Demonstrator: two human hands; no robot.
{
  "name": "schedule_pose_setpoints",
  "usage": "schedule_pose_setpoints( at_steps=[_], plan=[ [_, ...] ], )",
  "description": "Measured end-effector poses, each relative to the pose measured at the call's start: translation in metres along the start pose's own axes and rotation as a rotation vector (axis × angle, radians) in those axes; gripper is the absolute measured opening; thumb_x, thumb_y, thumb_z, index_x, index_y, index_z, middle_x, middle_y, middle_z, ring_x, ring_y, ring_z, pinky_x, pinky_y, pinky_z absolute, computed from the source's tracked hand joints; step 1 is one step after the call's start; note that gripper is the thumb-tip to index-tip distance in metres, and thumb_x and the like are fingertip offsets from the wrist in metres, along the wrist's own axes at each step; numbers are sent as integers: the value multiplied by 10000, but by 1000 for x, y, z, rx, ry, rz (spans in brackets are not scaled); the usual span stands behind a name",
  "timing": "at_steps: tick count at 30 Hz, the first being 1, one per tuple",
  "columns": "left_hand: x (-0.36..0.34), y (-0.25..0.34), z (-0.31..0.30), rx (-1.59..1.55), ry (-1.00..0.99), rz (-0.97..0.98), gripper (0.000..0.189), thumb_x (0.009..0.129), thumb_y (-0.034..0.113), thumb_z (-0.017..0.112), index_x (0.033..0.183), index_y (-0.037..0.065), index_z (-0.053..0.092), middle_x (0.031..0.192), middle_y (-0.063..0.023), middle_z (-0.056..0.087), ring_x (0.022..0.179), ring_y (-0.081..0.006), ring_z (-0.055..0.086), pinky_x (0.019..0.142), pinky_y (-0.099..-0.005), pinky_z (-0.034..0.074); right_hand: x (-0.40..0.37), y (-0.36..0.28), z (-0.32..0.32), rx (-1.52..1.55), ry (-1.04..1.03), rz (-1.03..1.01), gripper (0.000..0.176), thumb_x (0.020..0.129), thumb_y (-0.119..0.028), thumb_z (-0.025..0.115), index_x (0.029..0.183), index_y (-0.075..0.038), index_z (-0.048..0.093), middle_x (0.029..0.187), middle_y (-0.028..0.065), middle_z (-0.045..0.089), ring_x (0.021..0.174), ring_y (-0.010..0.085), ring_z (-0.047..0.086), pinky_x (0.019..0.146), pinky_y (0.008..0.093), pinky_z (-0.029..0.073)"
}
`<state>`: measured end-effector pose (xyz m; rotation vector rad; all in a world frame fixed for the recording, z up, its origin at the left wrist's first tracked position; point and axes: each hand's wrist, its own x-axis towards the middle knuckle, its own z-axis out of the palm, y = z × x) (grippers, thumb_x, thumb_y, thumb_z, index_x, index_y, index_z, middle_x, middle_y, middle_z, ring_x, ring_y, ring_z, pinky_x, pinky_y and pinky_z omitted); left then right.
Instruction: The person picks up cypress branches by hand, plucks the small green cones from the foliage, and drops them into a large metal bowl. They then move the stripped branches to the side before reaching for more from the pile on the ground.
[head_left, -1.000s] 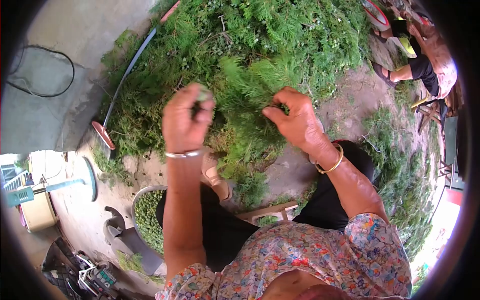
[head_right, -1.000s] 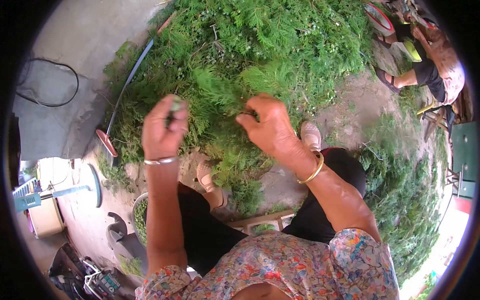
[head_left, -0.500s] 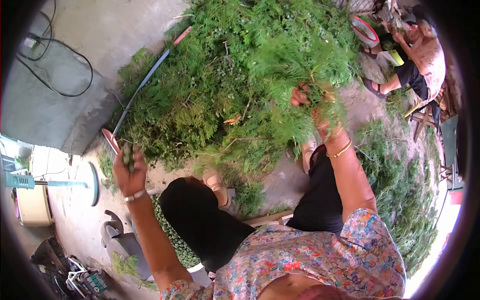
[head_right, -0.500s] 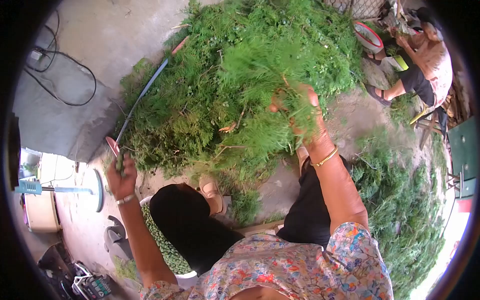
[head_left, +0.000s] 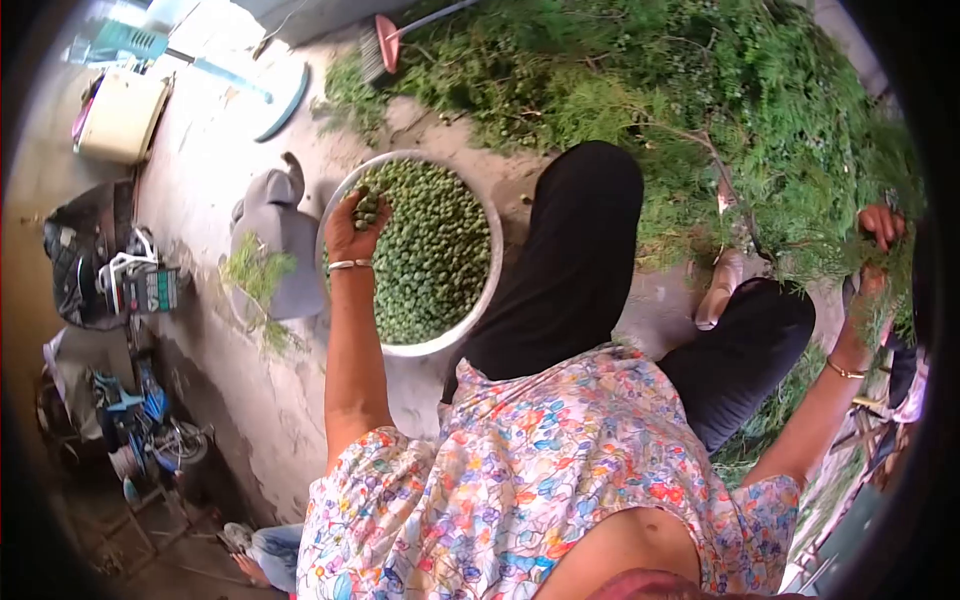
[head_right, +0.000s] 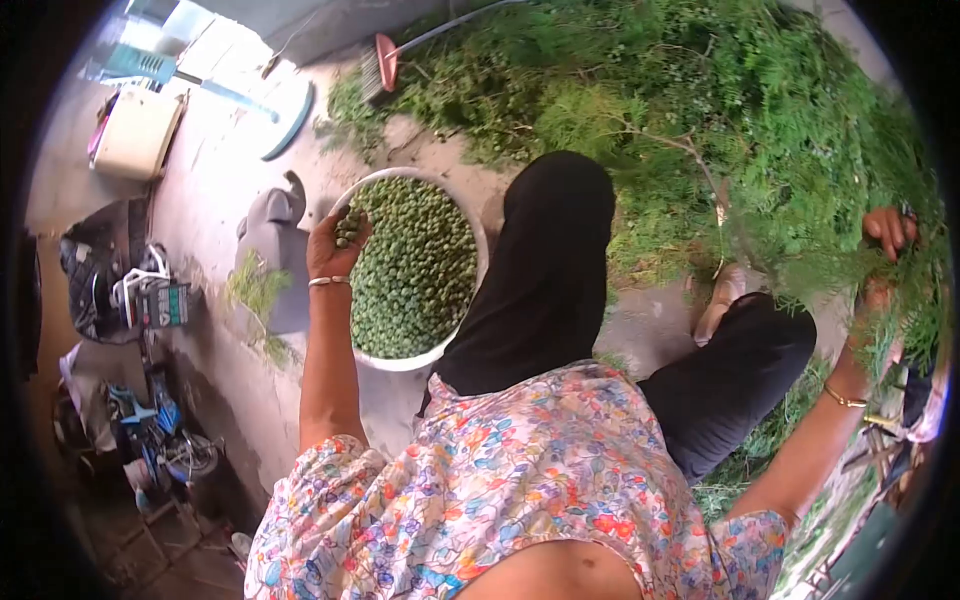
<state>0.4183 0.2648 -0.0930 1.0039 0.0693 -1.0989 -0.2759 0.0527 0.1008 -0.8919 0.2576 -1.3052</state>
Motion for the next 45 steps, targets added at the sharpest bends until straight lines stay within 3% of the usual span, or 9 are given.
schedule_pose_setpoints(
  at_steps=[5, 10, 12, 16, 22, 32, 37, 40, 45],
  plan=[
    [-8, -3, -28, 561, 209, 379, 290, 808, 200, 629, 1011, -6, 643, 1008, -81, 644, 913, -206, 578, 877, -398, 386, 16, -32, -74, 89, -138, -71, 186, 926, -154, 362, 831, -39, 473, 668, 19, 422, 528, 125, 398, 714, 268, 338],
    [-32, 2, -14, 744, 64, 482, 483, 726, 149, 720, 1120, -77, 555, 945, -81, 617, 892, -158, 563, 801, -281, 423, 15, -3, 43, 264, -169, 37, 167, 863, -218, 505, 774, -77, 503, 681, 8, 419, 596, 125, 421, 731, 295, 326],
    [-45, -15, 20, 749, 242, 662, 386, 757, 123, 693, 1058, -85, 570, 923, -68, 605, 869, -160, 554, 805, -288, 427, 22, -7, 62, 208, -208, 23, 190, 839, -229, 548, 768, -54, 527, 677, 24, 435, 583, 132, 428, 713, 304, 325],
    [-74, -37, 101, 687, -26, 789, 228, 801, 69, 635, 984, -63, 598, 897, -53, 615, 787, -123, 555, 733, -262, 450, 17, -12, 117, 220, -82, -115, 210, 814, -226, 582, 787, -23, 534, 683, 52, 433, 591, 158, 439, 730, 318, 326],
    [-166, -113, 239, 820, -836, 418, 249, 789, 48, 599, 1013, -59, 580, 919, -115, 630, 833, -166, 599, 712, -269, 489, 31, -31, 157, 300, -364, -187, 213, 830, -207, 546, 911, -10, 522, 781, 62, 443, 699, 160, 462, 798, 323, 321],
    [-144, -167, 361, -163, -1146, -458, 316, 884, 204, 560, 1099, -24, 517, 1044, -188, 596, 1025, -315, 560, 866, -446, 480, -7, -58, 195, 249, -358, -349, 245, 853, -233, 533, 951, -9, 513, 812, 58, 447, 722, 163, 454, 852, 359, 340],
    [-179, -167, 391, -15, -1133, -119, 192, 833, 174, 634, 906, -3, 615, 671, -81, 613, 701, -213, 617, 770, -413, 489, -48, -68, 174, -4, -180, -522, 244, 872, -249, 530, 953, -19, 517, 823, 55, 451, 735, 164, 448, 876, 383, 348],
    [-215, -170, 413, 284, -1040, 129, 138, 858, 104, 588, 764, 4, 572, 650, -75, 592, 523, -169, 608, 473, -267, 512, -83, -69, 146, -193, 117, -559, 439, 799, -319, 625, 1072, -5, 486, 892, 66, 475, 785, 147, 462, 988, 367, 316],
    [-229, -202, 433, 619, -1181, 282, 141, 857, 76, 563, 750, -16, 569, 591, -51, 554, 476, -139, 577, 394, -241, 437, -152, -34, 99, -314, 446, -595, 474, 880, -417, 505, 1185, -54, 494, 1108, 135, 523, 972, 245, 513, 953, 452, 376]
  ],
)
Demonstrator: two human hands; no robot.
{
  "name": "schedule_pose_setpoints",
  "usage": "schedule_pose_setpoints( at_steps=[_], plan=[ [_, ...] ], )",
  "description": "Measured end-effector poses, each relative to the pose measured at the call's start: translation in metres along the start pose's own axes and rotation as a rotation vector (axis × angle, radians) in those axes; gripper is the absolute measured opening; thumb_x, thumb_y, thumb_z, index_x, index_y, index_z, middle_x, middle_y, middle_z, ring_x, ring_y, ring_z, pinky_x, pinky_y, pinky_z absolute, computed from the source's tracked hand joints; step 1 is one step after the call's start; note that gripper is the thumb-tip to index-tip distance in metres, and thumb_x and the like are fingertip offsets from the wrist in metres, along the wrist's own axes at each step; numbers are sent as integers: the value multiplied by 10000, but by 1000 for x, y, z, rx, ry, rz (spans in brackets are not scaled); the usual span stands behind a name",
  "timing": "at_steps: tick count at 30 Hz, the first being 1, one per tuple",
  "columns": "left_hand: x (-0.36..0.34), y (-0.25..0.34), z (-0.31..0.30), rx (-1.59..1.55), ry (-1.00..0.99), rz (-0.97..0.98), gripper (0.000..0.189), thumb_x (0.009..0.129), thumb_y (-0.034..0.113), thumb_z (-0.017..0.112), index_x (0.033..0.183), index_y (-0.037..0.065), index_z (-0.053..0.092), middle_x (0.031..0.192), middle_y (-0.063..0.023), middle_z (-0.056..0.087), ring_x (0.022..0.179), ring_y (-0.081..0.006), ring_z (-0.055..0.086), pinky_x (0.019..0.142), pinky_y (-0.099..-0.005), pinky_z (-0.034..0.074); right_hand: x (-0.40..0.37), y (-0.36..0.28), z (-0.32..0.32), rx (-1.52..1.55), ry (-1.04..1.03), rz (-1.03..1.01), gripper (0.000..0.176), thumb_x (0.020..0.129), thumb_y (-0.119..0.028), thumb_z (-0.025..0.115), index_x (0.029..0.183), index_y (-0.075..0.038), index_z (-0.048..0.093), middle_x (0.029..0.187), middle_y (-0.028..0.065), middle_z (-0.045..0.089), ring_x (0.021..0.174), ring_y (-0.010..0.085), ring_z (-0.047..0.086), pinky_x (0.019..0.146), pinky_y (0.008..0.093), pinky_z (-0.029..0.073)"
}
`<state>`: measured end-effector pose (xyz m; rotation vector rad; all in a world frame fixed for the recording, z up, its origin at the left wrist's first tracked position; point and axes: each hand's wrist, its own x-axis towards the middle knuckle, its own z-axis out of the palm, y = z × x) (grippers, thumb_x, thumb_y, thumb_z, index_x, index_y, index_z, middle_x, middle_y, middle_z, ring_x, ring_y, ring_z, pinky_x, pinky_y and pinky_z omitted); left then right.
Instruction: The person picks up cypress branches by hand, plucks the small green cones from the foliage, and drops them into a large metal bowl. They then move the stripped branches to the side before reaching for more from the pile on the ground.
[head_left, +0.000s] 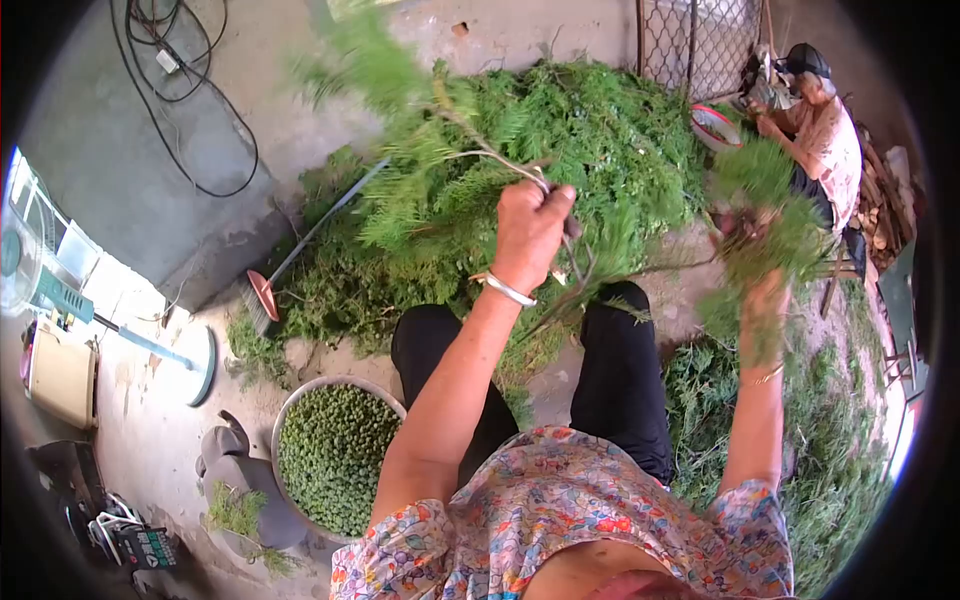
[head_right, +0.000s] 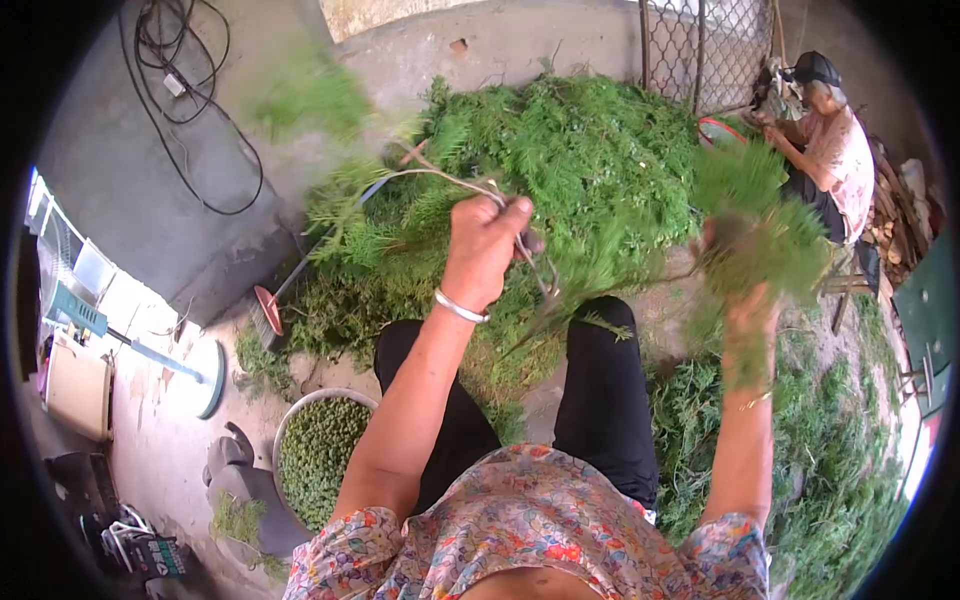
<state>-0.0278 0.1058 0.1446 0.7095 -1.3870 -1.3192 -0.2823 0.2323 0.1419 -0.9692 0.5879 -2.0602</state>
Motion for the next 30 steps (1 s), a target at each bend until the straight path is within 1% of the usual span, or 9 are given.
schedule_pose_setpoints(
  at_steps=[1, 5, 7, 11, 12, 16, 20, 22, 30],
  plan=[
    [2, -5, 4, 107, -21, 5, 162, 850, 77, 574, 716, -15, 569, 570, -49, 543, 468, -140, 574, 382, -243, 410, -20, -1, -6, -150, 355, 63, 493, 876, -421, 513, 1216, -64, 486, 1151, 143, 513, 1024, 258, 502, 953, 438, 381],
    [-8, -22, 24, 294, -48, -3, 227, 823, 74, 605, 633, -33, 541, 529, -67, 525, 450, -156, 572, 391, -269, 404, -88, 4, -81, -1839, 145, 180, 473, 883, -412, 522, 1147, -21, 551, 969, 57, 593, 841, 179, 570, 745, 346, 465],
    [-10, -45, 33, 530, -30, 94, 283, 772, 144, 645, 589, -32, 519, 517, -172, 545, 504, -335, 578, 490, -406, 442, -97, -20, -25, -1259, 103, 739, 362, 875, -274, 571, 1059, 38, 584, 828, 56, 616, 725, 151, 574, 667, 313, 481],
    [-21, -44, 54, 753, -25, 208, 249, 800, 118, 623, 667, -62, 515, 544, -130, 533, 468, -235, 580, 453, -367, 424, -110, -8, 10, -801, -42, 557, 393, 773, -73, 661, 1099, 94, 520, 793, 89, 619, 740, 153, 590, 680, 272, 485],
    [-12, -80, 47, 1220, -12, 834, 234, 785, 149, 635, 729, -51, 527, 590, -163, 534, 546, -288, 579, 504, -418, 417, -105, -1, 24, -773, -17, 459, 397, 746, -18, 672, 1093, 98, 518, 804, 96, 617, 758, 153, 593, 677, 270, 484],
    [-21, -38, 69, 914, -68, 324, 204, 776, 201, 618, 745, 6, 567, 672, -180, 573, 612, -327, 573, 540, -440, 429, -77, 43, 49, -968, -58, 202, 391, 754, -28, 655, 1092, 89, 499, 944, 129, 634, 813, 213, 610, 757, 291, 487],
    [-37, -21, 91, 1015, -105, 618, 214, 748, 228, 609, 713, 18, 597, 624, -146, 585, 574, -319, 592, 528, -413, 488, -56, 106, 15, -1198, -139, 190, 401, 772, -108, 645, 1103, 61, 496, 983, 128, 618, 864, 241, 597, 801, 318, 478],
    [-39, -30, 105, 1043, -126, 599, 170, 684, 164, 613, 696, -4, 596, 591, -151, 583, 550, -328, 600, 517, -402, 497, -65, 120, 6, -302, 18, 257, 353, 828, -194, 582, 1113, -2, 504, 1015, 111, 594, 952, 231, 545, 841, 334, 443],
    [-78, 9, 131, 1245, -279, 613, 439, 697, 101, 591, 1039, -154, 487, 938, -253, 546, 808, -369, 572, 559, -351, 518, -74, 97, -26, -6, 76, 286, 331, 839, -215, 581, 1097, -21, 508, 906, 58, 535, 846, 178, 486, 805, 308, 397]
  ],
)
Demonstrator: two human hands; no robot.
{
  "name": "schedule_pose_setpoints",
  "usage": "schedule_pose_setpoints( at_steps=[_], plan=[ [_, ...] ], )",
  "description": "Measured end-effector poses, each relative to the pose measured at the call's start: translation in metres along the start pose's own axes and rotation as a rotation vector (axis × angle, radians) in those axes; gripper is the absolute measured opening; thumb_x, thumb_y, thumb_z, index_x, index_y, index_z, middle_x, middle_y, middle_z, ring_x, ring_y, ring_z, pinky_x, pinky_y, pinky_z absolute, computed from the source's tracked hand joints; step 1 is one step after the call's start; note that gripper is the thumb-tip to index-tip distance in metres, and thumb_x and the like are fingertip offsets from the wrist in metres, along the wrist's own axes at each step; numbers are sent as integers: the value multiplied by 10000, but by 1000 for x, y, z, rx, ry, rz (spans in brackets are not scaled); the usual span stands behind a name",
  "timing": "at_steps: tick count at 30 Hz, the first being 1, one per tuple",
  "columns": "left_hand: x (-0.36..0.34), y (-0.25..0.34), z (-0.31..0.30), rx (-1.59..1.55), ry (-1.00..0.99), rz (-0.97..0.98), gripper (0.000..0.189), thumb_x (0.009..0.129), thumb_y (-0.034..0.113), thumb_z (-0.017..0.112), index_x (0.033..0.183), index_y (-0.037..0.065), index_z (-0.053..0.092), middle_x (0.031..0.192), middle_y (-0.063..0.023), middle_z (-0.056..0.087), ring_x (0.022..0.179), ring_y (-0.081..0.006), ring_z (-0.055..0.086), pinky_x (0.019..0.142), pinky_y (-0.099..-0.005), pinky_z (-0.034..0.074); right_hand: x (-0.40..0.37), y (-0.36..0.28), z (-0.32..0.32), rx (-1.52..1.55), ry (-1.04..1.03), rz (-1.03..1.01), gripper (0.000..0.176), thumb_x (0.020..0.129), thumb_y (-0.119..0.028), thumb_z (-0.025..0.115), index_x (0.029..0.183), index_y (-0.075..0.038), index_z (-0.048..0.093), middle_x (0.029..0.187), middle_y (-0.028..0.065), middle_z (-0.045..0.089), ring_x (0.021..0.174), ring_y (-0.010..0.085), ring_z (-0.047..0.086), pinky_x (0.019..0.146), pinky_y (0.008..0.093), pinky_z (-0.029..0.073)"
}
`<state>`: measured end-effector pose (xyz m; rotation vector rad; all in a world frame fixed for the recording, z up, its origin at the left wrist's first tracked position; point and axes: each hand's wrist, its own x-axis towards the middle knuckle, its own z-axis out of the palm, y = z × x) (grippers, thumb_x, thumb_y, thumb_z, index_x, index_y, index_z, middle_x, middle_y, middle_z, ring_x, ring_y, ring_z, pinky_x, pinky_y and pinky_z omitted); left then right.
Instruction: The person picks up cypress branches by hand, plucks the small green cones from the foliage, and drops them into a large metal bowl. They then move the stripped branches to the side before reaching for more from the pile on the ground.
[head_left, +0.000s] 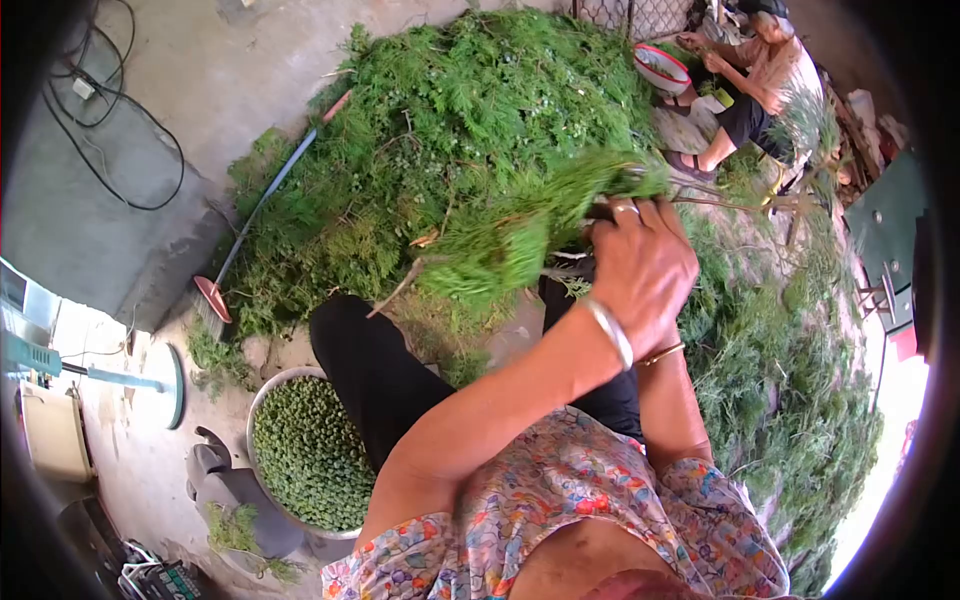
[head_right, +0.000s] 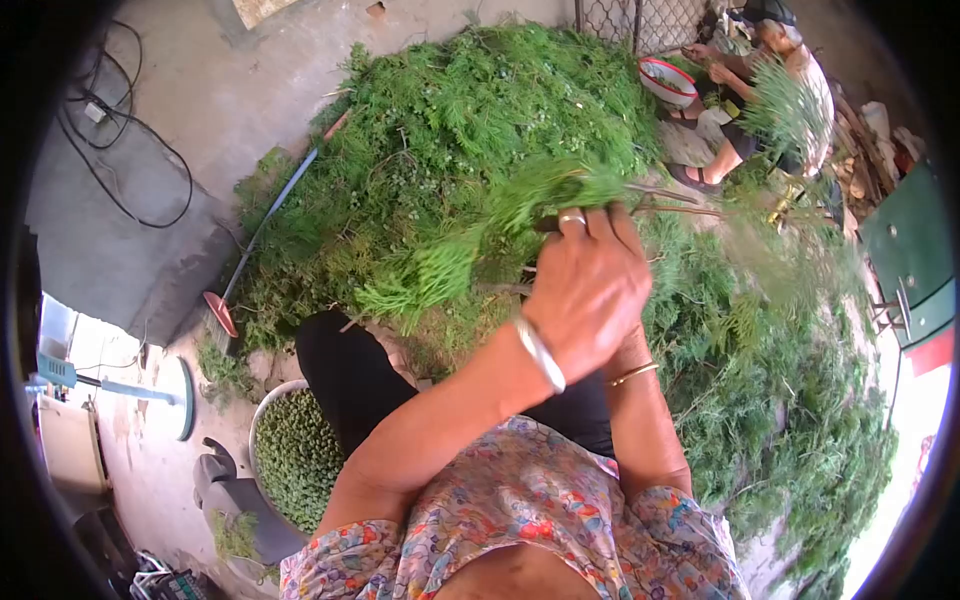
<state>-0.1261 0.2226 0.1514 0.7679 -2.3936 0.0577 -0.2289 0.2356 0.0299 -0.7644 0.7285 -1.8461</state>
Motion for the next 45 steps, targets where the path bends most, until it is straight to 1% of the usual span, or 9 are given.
schedule_pose_setpoints(
  at_steps=[8, 15, 19, 26, 29, 33, 35, 39, 45],
  plan=[
    [-111, -30, -41, -226, -241, 266, 279, 763, 167, 583, 999, 17, 583, 1093, -189, 534, 952, -379, 546, 876, -455, 404, -1, -34, -32, 325, -185, -149, 310, 850, -236, 580, 1081, -40, 512, 798, 5, 476, 739, 126, 427, 770, 282, 351],
    [-99, -98, -73, -57, 326, -52, 314, 754, 82, 645, 1003, -82, 547, 1040, -242, 570, 914, -384, 585, 764, -407, 493, 13, -46, -37, 489, -394, -236, 293, 860, -255, 580, 1067, -57, 515, 702, -41, 425, 645, 80, 375, 740, 259, 310],
    [-79, -109, -84, 117, 164, -22, 431, 726, 96, 661, 1093, -78, 515, 1137, -258, 516, 982, -406, 540, 871, -437, 427, 19, -53, -52, 490, -635, -102, 290, 922, -231, 451, 1145, -68, 538, 692, -42, 519, 665, 79, 479, 765, 265, 311],
    [-82, -114, -48, 189, -612, -52, 434, 748, 175, 662, 1086, -58, 520, 930, -245, 592, 847, -368, 590, 797, -445, 441, -19, -53, -53, 374, -272, -136, 310, 920, -266, 452, 1131, -55, 537, 716, -18, 537, 685, 98, 497, 763, 291, 339],
    [-93, -105, -40, -85, -830, -137, 388, 771, 152, 636, 1071, -63, 517, 760, -223, 602, 753, -346, 612, 728, -433, 466, -26, -56, -58, 334, -187, -138, 321, 919, -282, 453, 1125, -49, 537, 726, -8, 544, 694, 106, 505, 762, 302, 352],
    [-123, -121, 6, -373, -480, -291, 254, 803, 120, 597, 983, -51, 542, 644, -177, 594, 580, -278, 610, 553, -344, 485, -34, -63, -61, 280, -111, -147, 337, 919, -302, 454, 1117, -42, 537, 740, 6, 554, 706, 117, 515, 761, 317, 368],
    [-129, -118, 13, -1041, -739, -809, 195, 843, 154, 590, 916, -25, 568, 667, -116, 612, 540, -200, 602, 496, -271, 466, -37, -66, -62, 257, -74, -145, 346, 918, -312, 455, 1113, -38, 536, 747, 12, 559, 711, 122, 520, 760, 325, 376],
    [-139, -98, 30, -1805, -502, -1120, 181, 850, 166, 611, 844, -10, 567, 642, -92, 580, 442, -127, 497, 389, -224, 373, -44, -67, -62, 184, 21, -118, 364, 917, -332, 456, 1105, -30, 536, 760, 26, 569, 723, 133, 530, 758, 340, 392],
    [-129, -66, 35, -1833, -102, -1069, 138, 853, 125, 598, 812, 5, 543, 613, -79, 545, 408, -98, 425, 363, -213, 327, -62, -70, -60, -50, 288, 1, 394, 916, -363, 457, 1092, -19, 535, 781, 46, 583, 741, 150, 546, 756, 362, 417]
  ],
)
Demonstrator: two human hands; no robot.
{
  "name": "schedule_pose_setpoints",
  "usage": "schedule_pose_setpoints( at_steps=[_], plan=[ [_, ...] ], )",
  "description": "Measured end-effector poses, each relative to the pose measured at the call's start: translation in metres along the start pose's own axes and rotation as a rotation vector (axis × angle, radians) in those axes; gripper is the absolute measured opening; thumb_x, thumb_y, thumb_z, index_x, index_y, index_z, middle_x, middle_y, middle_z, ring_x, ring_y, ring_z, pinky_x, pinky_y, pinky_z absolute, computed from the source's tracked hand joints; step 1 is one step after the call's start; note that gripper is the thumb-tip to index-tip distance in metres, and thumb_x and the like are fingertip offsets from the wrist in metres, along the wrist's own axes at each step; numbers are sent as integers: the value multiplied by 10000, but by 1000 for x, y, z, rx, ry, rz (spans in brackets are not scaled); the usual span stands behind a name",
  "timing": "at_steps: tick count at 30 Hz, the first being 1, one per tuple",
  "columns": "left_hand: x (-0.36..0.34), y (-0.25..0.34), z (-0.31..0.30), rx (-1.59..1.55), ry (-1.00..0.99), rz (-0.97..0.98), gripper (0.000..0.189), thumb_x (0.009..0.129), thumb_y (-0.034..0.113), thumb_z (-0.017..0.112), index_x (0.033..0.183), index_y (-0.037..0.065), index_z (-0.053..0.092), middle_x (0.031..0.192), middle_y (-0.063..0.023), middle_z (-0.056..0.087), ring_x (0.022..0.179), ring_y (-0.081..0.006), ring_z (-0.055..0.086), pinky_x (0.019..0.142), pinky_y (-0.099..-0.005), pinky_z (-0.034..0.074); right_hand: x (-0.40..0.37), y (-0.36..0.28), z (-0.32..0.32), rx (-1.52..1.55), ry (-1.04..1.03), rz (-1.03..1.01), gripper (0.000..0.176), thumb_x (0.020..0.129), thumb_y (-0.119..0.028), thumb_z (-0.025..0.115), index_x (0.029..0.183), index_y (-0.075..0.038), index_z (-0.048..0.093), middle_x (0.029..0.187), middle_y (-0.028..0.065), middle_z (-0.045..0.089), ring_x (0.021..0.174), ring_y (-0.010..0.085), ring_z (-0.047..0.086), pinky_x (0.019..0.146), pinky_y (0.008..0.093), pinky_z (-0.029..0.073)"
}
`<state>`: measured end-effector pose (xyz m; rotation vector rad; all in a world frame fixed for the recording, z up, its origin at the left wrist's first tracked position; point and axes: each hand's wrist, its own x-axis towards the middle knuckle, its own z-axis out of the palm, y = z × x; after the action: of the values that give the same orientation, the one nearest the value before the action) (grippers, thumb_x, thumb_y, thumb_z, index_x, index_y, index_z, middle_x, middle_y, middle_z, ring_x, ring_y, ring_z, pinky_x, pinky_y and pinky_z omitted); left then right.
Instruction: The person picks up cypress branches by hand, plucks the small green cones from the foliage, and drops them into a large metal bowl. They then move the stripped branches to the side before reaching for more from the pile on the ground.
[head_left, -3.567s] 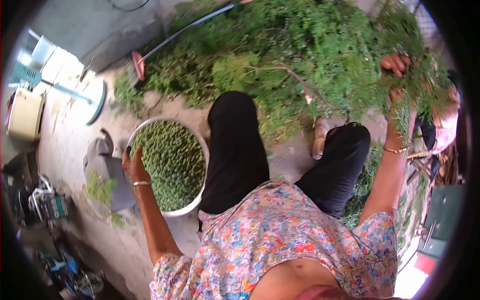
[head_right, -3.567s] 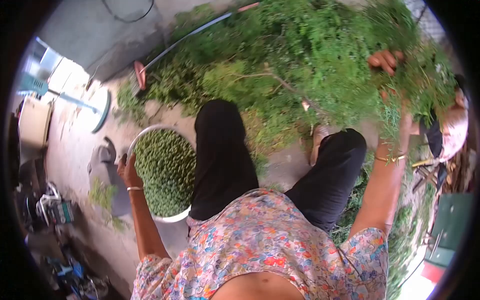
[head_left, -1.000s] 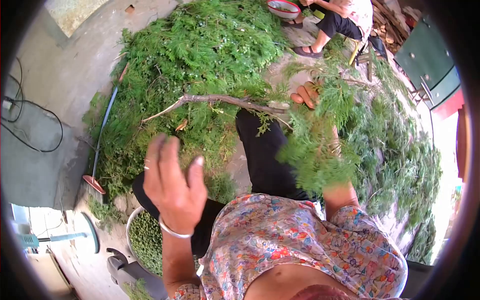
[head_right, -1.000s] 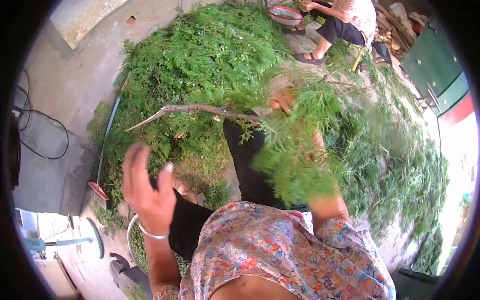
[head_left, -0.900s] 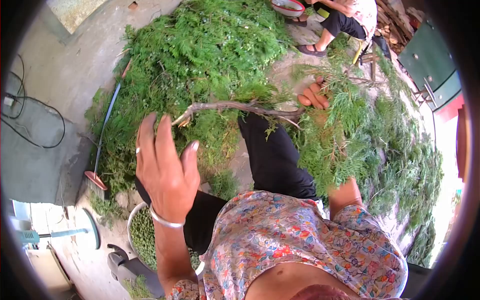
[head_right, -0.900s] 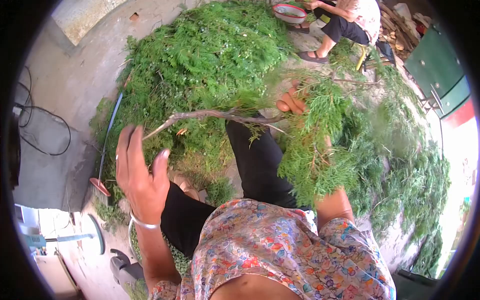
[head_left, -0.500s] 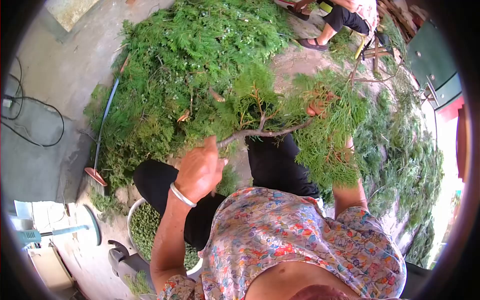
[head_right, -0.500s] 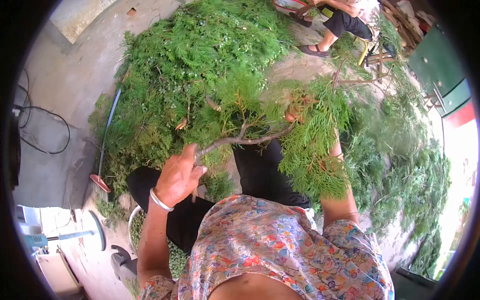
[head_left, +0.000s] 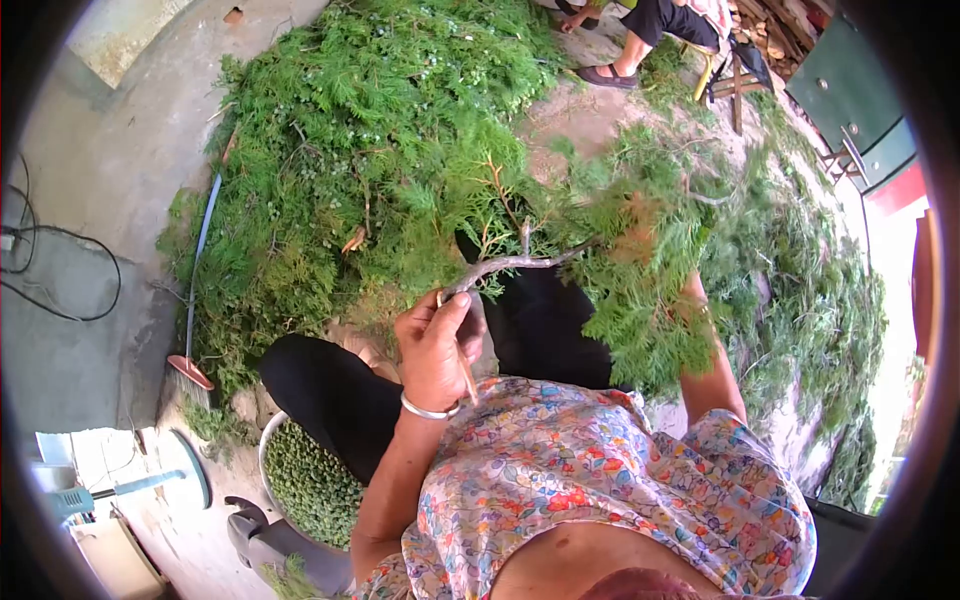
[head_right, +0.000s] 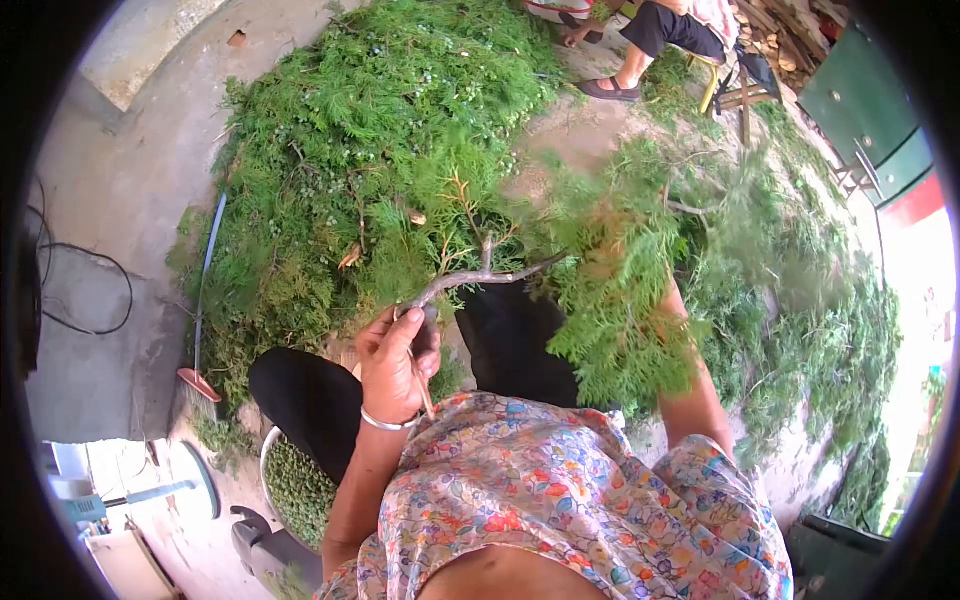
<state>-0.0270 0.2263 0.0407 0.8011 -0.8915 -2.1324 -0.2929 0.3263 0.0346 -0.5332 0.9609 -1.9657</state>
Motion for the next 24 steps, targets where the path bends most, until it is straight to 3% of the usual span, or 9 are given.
schedule_pose_setpoints(
  at_steps=[5, 9, 12, 13, 16, 20, 22, 24],
  plan=[
    [3, 4, 15, 74, 59, 139, 144, 867, 102, 560, 774, -6, 546, 617, -68, 561, 428, -71, 431, 375, -199, 311, -41, 7, -20, -118, 241, 186, 421, 915, -388, 459, 1082, -9, 535, 798, 63, 596, 755, 163, 558, 755, 381, 438],
    [5, 4, 19, 164, 36, 231, 145, 872, 100, 552, 784, -15, 545, 632, -70, 575, 445, -67, 451, 389, -195, 324, -66, 10, -49, 53, 358, 289, 444, 914, -408, 460, 1074, -2, 535, 812, 76, 606, 767, 174, 569, 753, 396, 454],
    [3, 1, 24, 281, 9, 333, 134, 876, 104, 555, 848, -26, 550, 638, -74, 572, 456, -70, 450, 399, -196, 334, -85, 4, -63, 330, 327, 450, 549, 910, -500, 402, 1082, 1, 543, 960, 153, 622, 862, 253, 605, 761, 448, 500],
    [2, 1, 25, 365, -11, 399, 145, 880, 114, 560, 890, -30, 550, 644, -77, 567, 461, -74, 443, 404, -198, 336, -84, -2, -32, 296, 516, 404, 583, 897, -522, 418, 1116, 5, 531, 992, 150, 613, 822, 264, 610, 768, 424, 502],
    [-2, -4, 33, 474, -56, 430, 159, 887, 104, 549, 946, -43, 548, 658, -76, 578, 480, -66, 456, 419, -197, 350, -75, -2, -4, 77, 409, 391, 579, 892, -519, 436, 1115, 8, 528, 1032, 148, 605, 884, 251, 595, 820, 405, 486],
    [-6, -18, 40, 750, -214, 478, 205, 865, 46, 546, 1037, -66, 538, 683, -72, 594, 510, -72, 498, 456, -203, 409, -46, 19, 16, -69, 340, 278, 450, 876, -399, 557, 1063, 9, 543, 917, 76, 589, 817, 189, 570, 769, 344, 481],
    [-2, -26, 39, 791, -310, 509, 218, 857, 48, 560, 1042, -65, 537, 676, -55, 591, 505, -74, 502, 454, -208, 412, -35, 12, 45, -87, 452, 290, 282, 861, -361, 589, 961, -97, 596, 934, 36, 626, 859, 142, 600, 794, 328, 482],
    [3, -28, 40, 930, -306, 588, 224, 845, 47, 578, 1036, -63, 538, 664, -44, 584, 497, -73, 502, 446, -217, 409, -27, 11, 34, -208, 338, 286, 274, 838, -325, 625, 970, -87, 594, 940, 41, 627, 863, 153, 593, 799, 341, 474]
  ],
)
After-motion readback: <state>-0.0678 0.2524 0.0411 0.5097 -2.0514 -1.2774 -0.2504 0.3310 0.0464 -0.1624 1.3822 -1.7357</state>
